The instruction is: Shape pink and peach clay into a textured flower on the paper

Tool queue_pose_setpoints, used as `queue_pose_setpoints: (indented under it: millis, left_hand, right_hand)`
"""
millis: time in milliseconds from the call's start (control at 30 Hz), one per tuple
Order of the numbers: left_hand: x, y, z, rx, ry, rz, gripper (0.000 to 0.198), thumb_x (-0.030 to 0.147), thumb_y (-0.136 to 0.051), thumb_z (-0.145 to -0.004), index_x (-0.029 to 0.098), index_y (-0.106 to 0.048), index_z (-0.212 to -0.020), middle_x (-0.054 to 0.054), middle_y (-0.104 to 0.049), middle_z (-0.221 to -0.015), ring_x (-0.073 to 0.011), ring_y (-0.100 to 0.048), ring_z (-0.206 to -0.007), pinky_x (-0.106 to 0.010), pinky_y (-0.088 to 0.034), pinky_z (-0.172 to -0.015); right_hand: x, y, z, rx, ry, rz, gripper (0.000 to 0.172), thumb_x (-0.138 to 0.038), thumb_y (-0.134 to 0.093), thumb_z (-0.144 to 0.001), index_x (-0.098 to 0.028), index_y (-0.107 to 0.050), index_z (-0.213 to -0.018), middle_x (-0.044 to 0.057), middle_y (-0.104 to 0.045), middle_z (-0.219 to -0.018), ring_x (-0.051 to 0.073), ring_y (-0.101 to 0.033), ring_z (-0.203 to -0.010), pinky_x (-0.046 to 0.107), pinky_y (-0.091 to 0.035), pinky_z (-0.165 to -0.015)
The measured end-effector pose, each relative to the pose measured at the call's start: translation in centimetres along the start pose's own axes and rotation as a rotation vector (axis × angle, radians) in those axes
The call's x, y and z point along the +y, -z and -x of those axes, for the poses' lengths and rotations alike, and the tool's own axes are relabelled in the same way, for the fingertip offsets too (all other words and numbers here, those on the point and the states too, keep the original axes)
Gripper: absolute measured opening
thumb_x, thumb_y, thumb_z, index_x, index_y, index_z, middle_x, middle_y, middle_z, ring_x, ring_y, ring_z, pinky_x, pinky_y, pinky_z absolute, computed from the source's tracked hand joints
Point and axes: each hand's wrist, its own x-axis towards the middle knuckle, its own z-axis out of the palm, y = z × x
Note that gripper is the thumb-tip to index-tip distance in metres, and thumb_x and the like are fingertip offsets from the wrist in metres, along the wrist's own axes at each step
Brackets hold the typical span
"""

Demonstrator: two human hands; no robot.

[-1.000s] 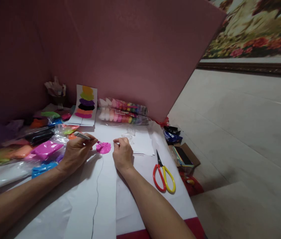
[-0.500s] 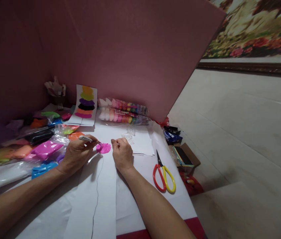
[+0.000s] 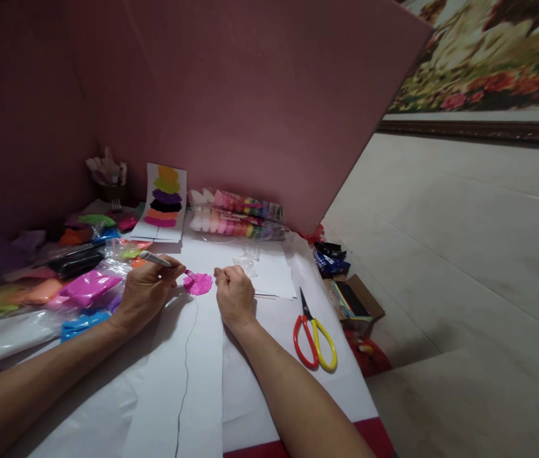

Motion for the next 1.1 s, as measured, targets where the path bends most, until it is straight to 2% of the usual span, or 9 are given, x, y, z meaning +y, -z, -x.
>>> queue_pose_setpoints:
  millis: [400, 933, 1100]
  left_hand:
    - [0.0, -0.18, -0.33, 0.114, -0.015, 0.036, 0.015, 0.035, -0.061, -0.076, 0.02, -0.062, -0.08, 0.002, -0.061, -0.061, -0.0161, -0.058, -0.054, -0.027, -0.045, -0.054]
    - [-0.27, -0.15, 0.05, 0.015, 0.026, 0.005, 0.018, 0.039, -0.063, -0.08, 0.021, -0.064, -0.076, 0.005, -0.057, -0.057, -0.0144, -0.054, -0.054, -0.025, -0.04, -0.053]
    - [0.32, -0.1, 0.21, -0.017, 0.017, 0.022, 0.019, 0.036, -0.06, -0.082, 0.021, -0.062, -0.072, 0.005, -0.055, -0.058, -0.0137, -0.054, -0.053, -0.025, -0.041, -0.053]
  right_hand:
    - [-0.65, 0.38, -0.04, -0.028, -0.05, 0.032, 0.034, -0.035, -0.05, -0.093, -0.021, -0.062, -0.065, 0.001, -0.065, -0.073, 0.014, -0.06, -0.067, 0.024, -0.04, -0.063]
    - [-0.97, 0.54, -0.05, -0.035, -0.06, 0.053, 0.03, -0.032, -0.053, -0.092, -0.021, -0.063, -0.066, 0.0, -0.065, -0.072, 0.014, -0.059, -0.067, 0.023, -0.039, -0.063]
    - [-0.98, 0.53, -0.05, -0.037, -0.056, 0.052, 0.03, -0.032, -0.052, -0.092, -0.02, -0.064, -0.067, 0.0, -0.065, -0.072, 0.014, -0.059, -0.067, 0.023, -0.038, -0.062]
